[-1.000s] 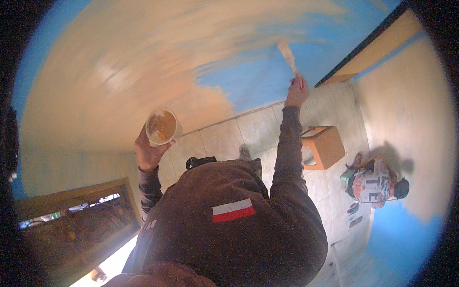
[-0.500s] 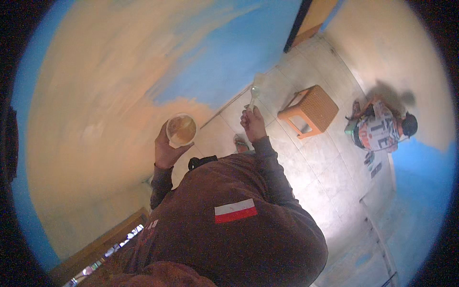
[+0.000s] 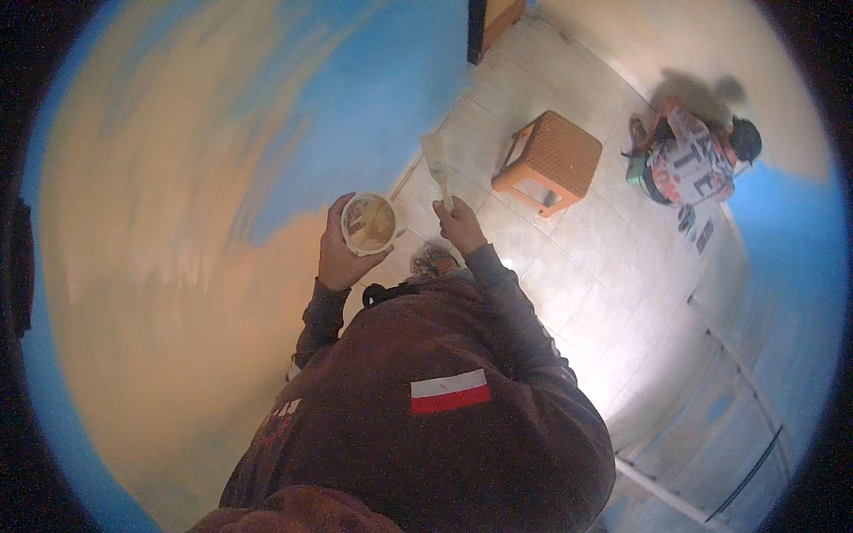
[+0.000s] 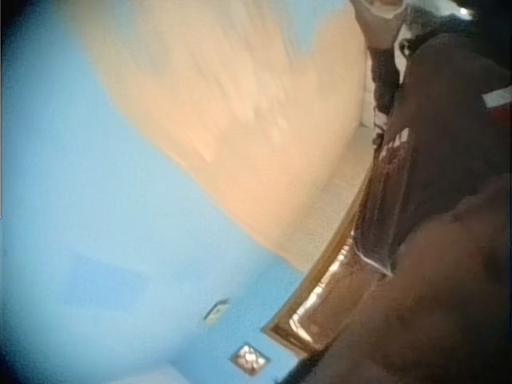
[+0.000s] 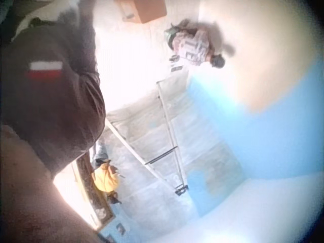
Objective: The person paints a ceiling with beige paint using a brush and a small container. They repeatedly dip the brush into the container and apply paint in broad strokes across the ceiling surface.
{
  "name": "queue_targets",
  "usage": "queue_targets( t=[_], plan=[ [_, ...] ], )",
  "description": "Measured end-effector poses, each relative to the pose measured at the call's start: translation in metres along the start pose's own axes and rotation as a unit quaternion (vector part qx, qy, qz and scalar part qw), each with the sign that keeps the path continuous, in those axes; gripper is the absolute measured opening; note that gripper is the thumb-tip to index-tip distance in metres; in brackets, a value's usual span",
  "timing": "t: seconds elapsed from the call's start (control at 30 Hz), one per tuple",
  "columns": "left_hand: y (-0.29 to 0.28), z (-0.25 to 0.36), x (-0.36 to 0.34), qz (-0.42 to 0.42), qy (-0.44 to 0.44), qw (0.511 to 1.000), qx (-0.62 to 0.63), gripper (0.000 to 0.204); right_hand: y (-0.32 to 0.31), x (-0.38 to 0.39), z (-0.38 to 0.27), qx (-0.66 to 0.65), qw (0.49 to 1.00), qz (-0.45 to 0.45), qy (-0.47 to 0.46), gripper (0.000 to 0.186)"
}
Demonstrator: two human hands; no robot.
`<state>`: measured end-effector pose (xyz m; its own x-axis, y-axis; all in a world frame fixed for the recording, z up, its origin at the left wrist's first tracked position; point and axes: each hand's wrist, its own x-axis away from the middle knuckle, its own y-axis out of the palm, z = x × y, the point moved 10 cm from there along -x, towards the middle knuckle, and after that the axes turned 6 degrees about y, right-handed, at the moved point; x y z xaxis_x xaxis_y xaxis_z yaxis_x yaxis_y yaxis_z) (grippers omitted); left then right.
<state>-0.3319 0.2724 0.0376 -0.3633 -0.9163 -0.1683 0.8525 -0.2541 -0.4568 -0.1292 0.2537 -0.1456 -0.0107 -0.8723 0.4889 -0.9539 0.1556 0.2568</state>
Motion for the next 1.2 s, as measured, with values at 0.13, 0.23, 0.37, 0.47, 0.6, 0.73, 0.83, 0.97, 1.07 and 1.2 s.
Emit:
queue_targets(
  t=[0.13,0.23,0.37,0.47,0.6,0.73,0.83,0.97,1.07,1.2],
  plan=[
    [0.010,-0.019,-0.015,-0.020,0.016,1.000,-0.003,0.100,-0.036,0.008,0.005,-0.054,0.997,0.053,-0.010,0.022],
    [0.021,-0.036,-0.008,-0.051,0.016,0.998,-0.043,0.099,-0.071,0.029,0.027,-0.069,0.991,0.115,0.000,0.020],
    [0.031,-0.025,-0.015,-0.062,0.009,0.998,-0.029,0.099,-0.121,0.037,0.063,0.044,0.980,0.193,0.023,0.024],
    [0.041,-0.022,-0.010,-0.041,0.004,0.999,-0.025,0.101,-0.166,0.027,0.098,0.088,0.971,0.220,0.014,0.026],
    [0.056,-0.018,-0.013,-0.006,0.001,1.000,-0.022,0.103,-0.221,0.002,0.085,0.072,0.966,0.248,-0.005,0.025],
    [0.061,-0.041,-0.002,0.033,-0.040,0.998,-0.035,0.105,-0.282,-0.052,0.054,0.150,0.949,0.275,-0.028,0.028],
    [0.066,-0.062,0.018,0.113,0.005,0.993,-0.041,0.107,-0.322,-0.099,0.027,0.247,0.929,0.271,-0.038,0.031],
    [0.172,-0.117,0.012,0.201,-0.070,0.977,-0.013,0.111,-0.488,-0.223,0.051,0.475,0.824,0.299,-0.071,0.046],
    [0.195,-0.096,0.034,0.262,-0.085,0.961,-0.010,0.113,-0.522,-0.257,0.021,0.534,0.782,0.291,-0.134,0.058],
    [0.225,-0.055,0.053,0.264,-0.137,0.952,-0.077,0.114,-0.550,-0.294,0.004,0.570,0.779,0.230,-0.125,0.072]
  ],
)
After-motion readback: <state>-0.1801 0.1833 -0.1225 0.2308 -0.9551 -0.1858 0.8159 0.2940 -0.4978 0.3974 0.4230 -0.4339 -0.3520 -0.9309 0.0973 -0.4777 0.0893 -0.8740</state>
